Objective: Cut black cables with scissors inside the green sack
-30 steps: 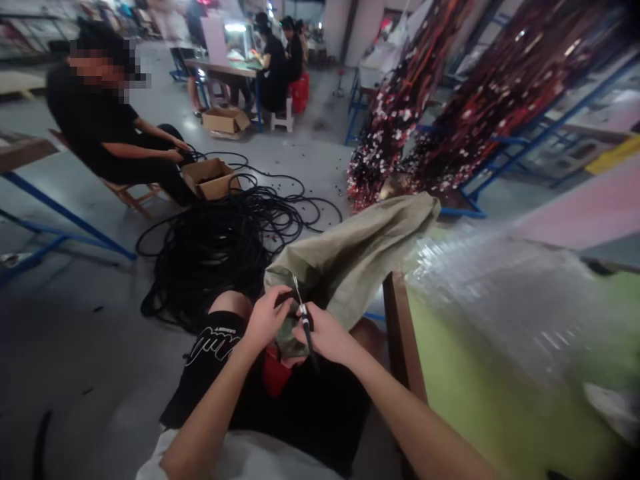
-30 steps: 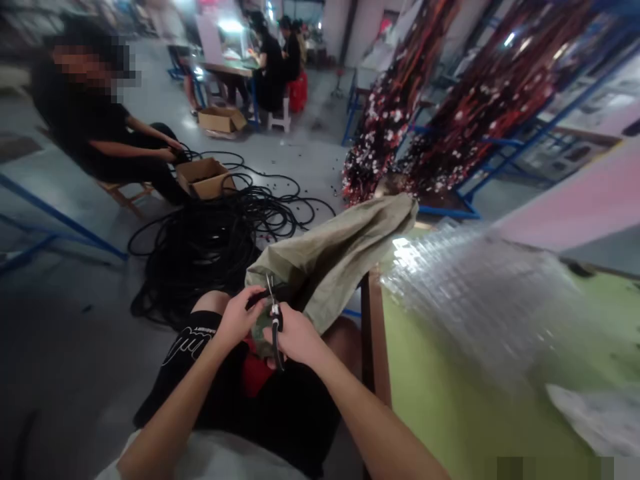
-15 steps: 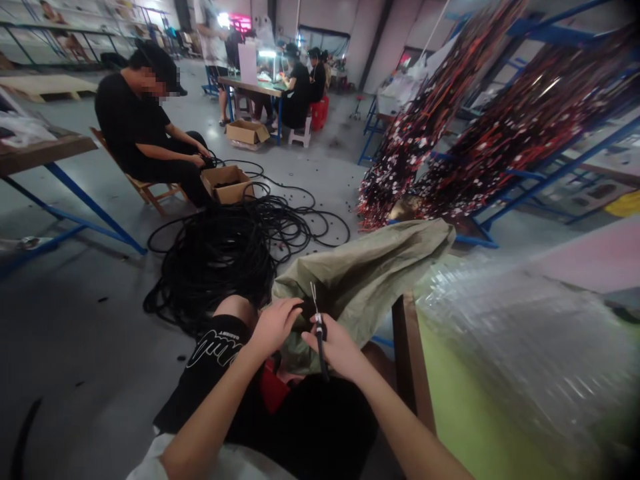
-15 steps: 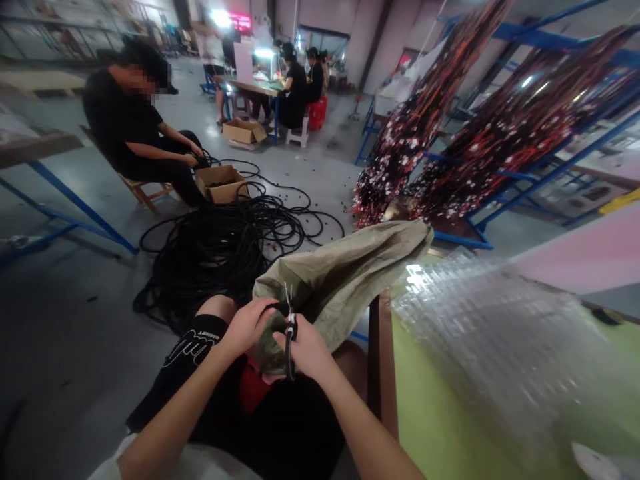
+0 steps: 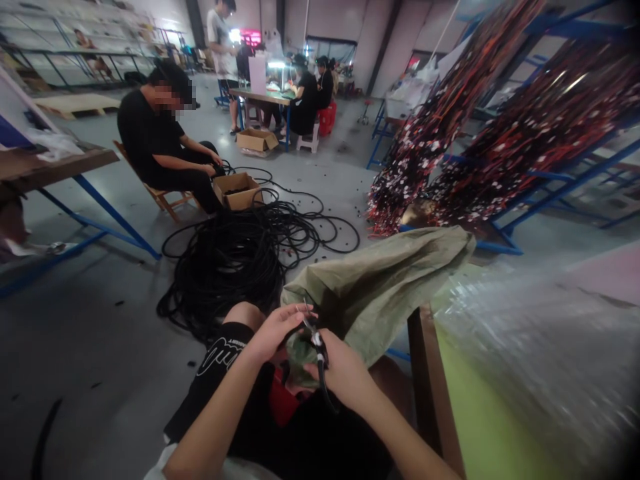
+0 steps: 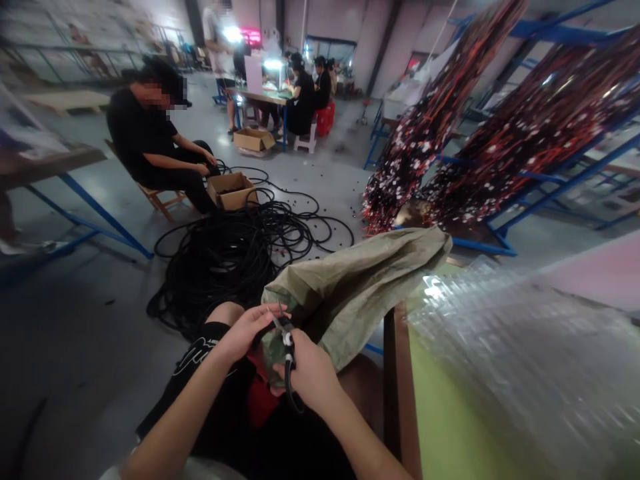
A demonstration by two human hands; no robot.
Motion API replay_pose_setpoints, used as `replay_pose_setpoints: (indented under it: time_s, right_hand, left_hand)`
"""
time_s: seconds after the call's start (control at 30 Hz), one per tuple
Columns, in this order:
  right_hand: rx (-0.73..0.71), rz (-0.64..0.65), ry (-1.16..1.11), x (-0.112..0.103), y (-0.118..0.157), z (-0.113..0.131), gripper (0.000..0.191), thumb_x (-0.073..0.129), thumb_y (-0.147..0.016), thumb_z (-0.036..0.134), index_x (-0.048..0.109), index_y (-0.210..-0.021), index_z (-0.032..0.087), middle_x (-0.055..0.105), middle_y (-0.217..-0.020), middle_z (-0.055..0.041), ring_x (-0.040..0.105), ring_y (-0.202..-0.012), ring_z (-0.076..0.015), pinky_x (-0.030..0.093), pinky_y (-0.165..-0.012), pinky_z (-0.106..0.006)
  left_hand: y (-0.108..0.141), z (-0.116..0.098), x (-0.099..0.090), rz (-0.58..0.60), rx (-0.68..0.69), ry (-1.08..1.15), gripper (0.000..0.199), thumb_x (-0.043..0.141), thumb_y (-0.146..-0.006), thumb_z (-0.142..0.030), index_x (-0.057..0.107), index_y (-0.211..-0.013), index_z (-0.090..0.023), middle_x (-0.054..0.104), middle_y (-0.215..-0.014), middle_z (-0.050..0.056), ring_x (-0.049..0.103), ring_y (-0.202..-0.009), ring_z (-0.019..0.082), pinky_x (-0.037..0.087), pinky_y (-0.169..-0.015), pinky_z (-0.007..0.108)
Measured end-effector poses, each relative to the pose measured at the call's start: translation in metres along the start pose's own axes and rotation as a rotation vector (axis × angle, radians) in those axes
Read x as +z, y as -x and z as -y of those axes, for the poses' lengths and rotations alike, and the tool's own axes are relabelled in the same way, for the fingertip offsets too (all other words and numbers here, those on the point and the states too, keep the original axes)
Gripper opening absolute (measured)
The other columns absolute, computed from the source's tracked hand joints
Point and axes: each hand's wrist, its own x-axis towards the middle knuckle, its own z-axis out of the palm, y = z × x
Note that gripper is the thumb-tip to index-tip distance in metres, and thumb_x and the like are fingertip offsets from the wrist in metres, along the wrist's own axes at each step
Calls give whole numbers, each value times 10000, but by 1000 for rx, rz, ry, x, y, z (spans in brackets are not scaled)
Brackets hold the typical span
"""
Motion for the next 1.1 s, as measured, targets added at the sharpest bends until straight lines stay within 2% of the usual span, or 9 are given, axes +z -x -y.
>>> replay_pose_setpoints:
  time_s: [0.07, 0.27, 0.37, 0.47, 0.63, 0.77, 0.87, 0.97, 1.1]
  right_hand:
    - [19, -6, 28, -1, 0, -1, 378, 698, -755, 211, 518, -1088, 230, 635, -998, -24, 612, -873, -209, 370, -692, -255]
    - [-47, 22, 73, -9, -4, -8, 411, 691, -727, 188, 537, -1105, 243, 631, -1041, -17, 611, -900, -208, 376, -702, -256]
    - [-45, 13, 53, -10, -6, -10, 465, 694, -713, 191, 534, -1144, 260, 633, -1067, -14, 612, -932, -214, 390, -727, -259]
    - [-20, 32, 25, -5, -6, -8, 400, 690, -728, 220, 541, -1099, 253, 656, -1010, -20, 625, -912, -226, 399, -710, -265]
    - [148, 115, 171, 2, -4, -6, 262, 638, -825, 317, 548, -1055, 228, 681, -973, -82, 661, -866, -281, 403, -666, -306]
    - [186, 143, 237, -1, -5, -14, 222, 656, -820, 320, 558, -996, 225, 680, -987, -90, 663, -915, -302, 422, -704, -326]
    - [233, 104, 276, -4, -6, -19, 274, 667, -813, 385, 550, -983, 205, 668, -1026, -116, 654, -941, -327, 437, -727, -358]
    - [260, 130, 276, -6, -6, -24, 365, 644, -814, 472, 559, -1010, 176, 673, -1006, -148, 646, -946, -359, 442, -741, -393]
    - [173, 207, 196, -7, -4, -28, 363, 683, -767, 449, 590, -987, 175, 680, -969, -134, 652, -913, -335, 434, -732, -366]
  left_hand:
    - [-1, 2, 0, 23, -22, 102, 534, 659, -839, -502, 624, -1204, -115, 663, -1162, 165, 620, -1071, 272, 469, -951, 364]
    - [-4, 11, 0, 10, 63, 210, 564, 726, -788, -488, 629, -1198, -113, 650, -1179, 177, 604, -1072, 270, 449, -952, 356]
    - [-6, 11, 6, -70, 70, 205, 515, 712, -800, -495, 654, -1147, -118, 673, -1119, 153, 619, -993, 238, 460, -900, 320]
    - [-10, 17, 13, -144, 32, 205, 477, 691, -813, -513, 683, -1075, -114, 696, -1038, 130, 628, -895, 198, 465, -826, 274]
    - [-21, 55, 17, -176, -152, 337, 482, 723, -774, -524, 702, -1011, -105, 707, -991, 132, 647, -868, 199, 471, -707, 248]
    - [-29, 82, 19, -243, -222, 418, 496, 739, -753, -536, 700, -998, -106, 705, -987, 129, 650, -880, 197, 478, -709, 249]
    - [-30, 83, 22, -291, -215, 418, 471, 742, -754, -522, 703, -981, -111, 707, -987, 124, 652, -845, 181, 461, -659, 228]
    - [-28, 76, 24, -307, -186, 417, 460, 759, -743, -501, 703, -979, -110, 715, -962, 122, 653, -812, 172, 460, -656, 223]
    - [-27, 71, 23, -306, -186, 420, 450, 776, -732, -479, 693, -982, -114, 721, -950, 116, 658, -811, 162, 453, -645, 203]
